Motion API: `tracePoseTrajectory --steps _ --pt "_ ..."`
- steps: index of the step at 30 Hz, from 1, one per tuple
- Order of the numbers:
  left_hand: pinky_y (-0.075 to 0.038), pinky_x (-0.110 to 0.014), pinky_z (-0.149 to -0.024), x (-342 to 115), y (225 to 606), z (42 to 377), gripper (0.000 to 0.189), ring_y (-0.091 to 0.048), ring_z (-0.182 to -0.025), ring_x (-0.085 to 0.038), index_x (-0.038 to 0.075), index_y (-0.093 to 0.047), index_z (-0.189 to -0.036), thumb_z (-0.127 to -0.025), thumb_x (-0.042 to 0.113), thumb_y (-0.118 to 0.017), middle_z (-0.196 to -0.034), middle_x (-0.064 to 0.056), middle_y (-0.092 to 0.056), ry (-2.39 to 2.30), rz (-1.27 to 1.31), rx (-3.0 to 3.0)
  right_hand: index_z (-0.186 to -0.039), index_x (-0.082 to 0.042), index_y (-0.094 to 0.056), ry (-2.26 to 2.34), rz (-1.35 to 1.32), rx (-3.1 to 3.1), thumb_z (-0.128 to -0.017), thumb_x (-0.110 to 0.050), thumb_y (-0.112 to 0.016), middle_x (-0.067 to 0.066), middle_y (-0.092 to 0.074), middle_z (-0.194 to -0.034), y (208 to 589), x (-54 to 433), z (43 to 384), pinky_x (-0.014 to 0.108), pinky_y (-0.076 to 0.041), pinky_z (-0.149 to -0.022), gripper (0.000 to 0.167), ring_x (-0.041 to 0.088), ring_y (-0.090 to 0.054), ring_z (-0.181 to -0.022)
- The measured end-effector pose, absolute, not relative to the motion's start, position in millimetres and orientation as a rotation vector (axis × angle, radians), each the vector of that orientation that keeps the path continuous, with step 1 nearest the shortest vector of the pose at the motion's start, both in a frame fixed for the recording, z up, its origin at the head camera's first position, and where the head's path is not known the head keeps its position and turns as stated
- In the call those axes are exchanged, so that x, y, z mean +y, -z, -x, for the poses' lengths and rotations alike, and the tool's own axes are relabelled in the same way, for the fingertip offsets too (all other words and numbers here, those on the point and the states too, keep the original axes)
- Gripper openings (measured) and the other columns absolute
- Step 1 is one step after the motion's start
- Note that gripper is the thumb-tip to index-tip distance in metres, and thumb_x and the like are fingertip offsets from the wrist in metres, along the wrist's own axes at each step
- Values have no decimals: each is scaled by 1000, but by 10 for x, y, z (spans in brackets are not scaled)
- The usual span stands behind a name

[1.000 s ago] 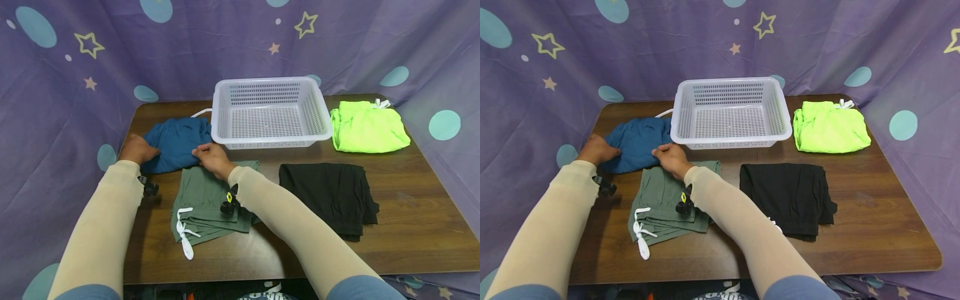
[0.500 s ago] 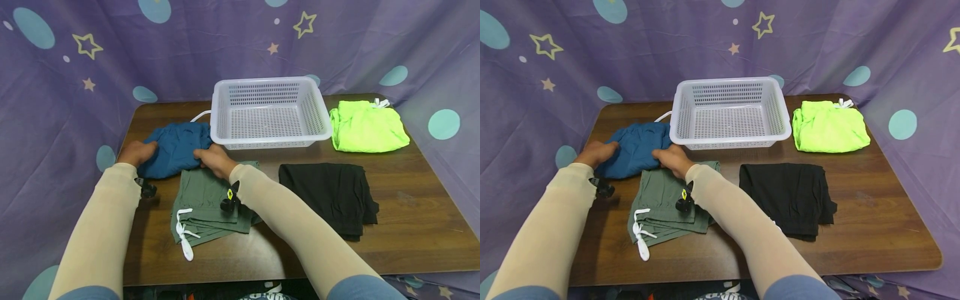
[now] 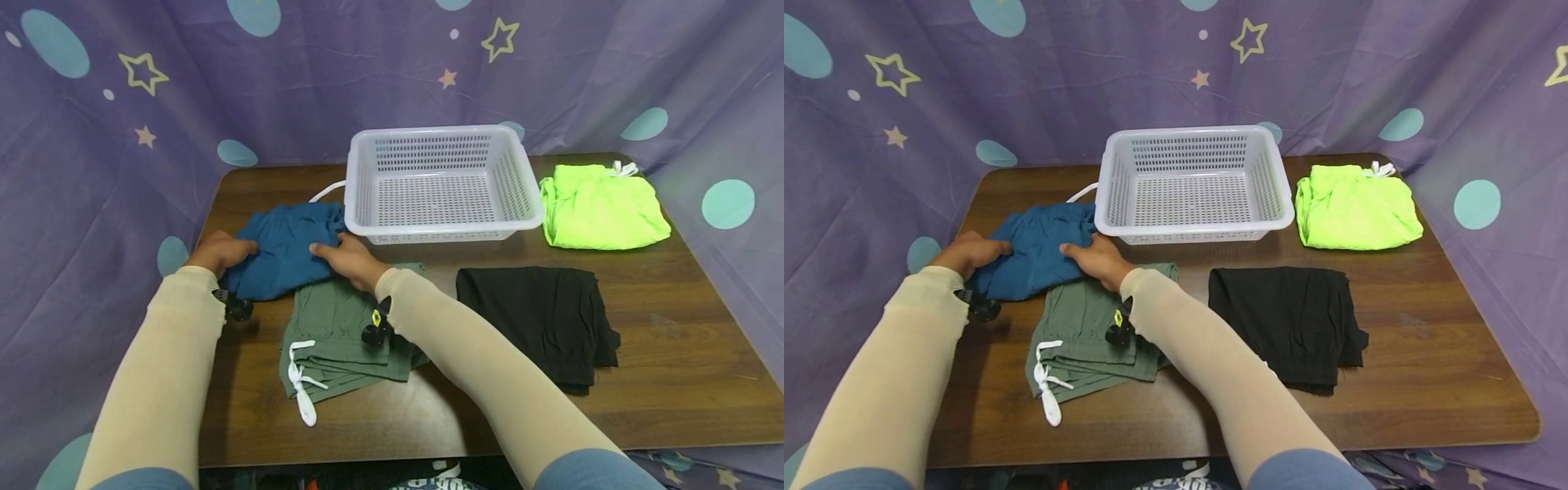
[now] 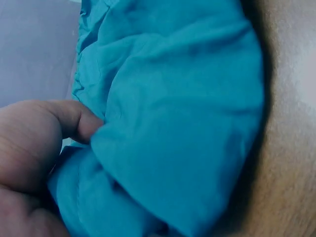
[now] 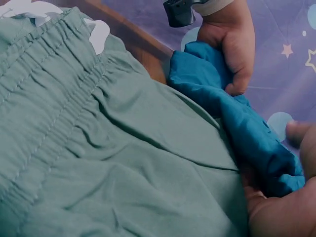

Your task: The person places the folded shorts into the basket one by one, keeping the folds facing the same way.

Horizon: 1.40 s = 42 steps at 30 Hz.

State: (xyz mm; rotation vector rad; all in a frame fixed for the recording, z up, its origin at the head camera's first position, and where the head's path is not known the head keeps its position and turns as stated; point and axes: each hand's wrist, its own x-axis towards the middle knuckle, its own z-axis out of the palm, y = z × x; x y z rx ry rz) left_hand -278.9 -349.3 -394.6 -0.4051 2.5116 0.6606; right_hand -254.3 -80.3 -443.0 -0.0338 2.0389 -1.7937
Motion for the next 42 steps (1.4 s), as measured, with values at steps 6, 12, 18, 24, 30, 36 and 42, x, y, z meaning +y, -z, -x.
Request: tracePoseTrajectory --steps 6,12,18,24,30,36,42 --pt "-39 -56 -108 -3521 3941 2772 79 -40 -128 -47 -27 -32 -141 -97 35 -53 -143 -42 -36 -671 347 2517 -154 2 -39 1780 -43 2163 -92 -11 -73 18 -47 -153 4453 -809 2545 36 -39 -111 72 27 -43 -140" --pt "-37 -53 -111 -3524 3912 2760 79 -40 -130 -47 -28 -34 -140 -95 33 -57 -145 -41 -36 -679 361 2526 -164 -6 -8 1995 53 2015 -81 7 -70 9 -17 -169 4460 -825 2577 24 -24 -116 105 16 -19 -150" --pt "-31 -53 -115 -3520 3870 2764 86 -32 -137 -49 -26 -26 -145 -92 31 -62 -151 -40 -28 -734 426 2478 -164 -9 3 2126 114 1838 -79 14 -64 5 0 -171 4451 -809 2581 24 -17 -118 111 14 -7 -153" --pt "-26 -55 -118 -3561 3871 2739 92 -21 -143 -51 -24 -9 -150 -93 29 -59 -157 -41 -13 -805 416 2387 -162 0 -5 2065 45 1816 -82 11 -65 18 -11 -168 4452 -804 2557 32 -25 -118 101 25 -15 -153" --pt "-25 -58 -117 -3554 3861 2716 88 -19 -143 -55 -26 -8 -148 -94 25 -56 -155 -43 -13 -787 368 2382 -162 1 -6 2013 48 1842 -83 9 -64 24 -17 -166 4459 -802 2554 34 -27 -118 98 28 -18 -152" --pt "-28 -57 -116 -3554 3846 2740 87 -25 -140 -55 -27 -16 -147 -92 26 -58 -152 -44 -21 -724 394 2442 -163 -2 -4 2011 65 1838 -85 8 -62 20 -13 -168 4435 -770 2551 35 -29 -117 97 29 -18 -153" --pt "-16 -55 -121 -3552 3893 2679 90 -9 -149 -49 -13 -5 -157 -94 23 -60 -164 -34 -4 -960 429 2459 -164 -13 6 2021 70 1778 -87 10 -59 8 -5 -171 4412 -757 2522 36 -29 -117 103 28 -13 -154"
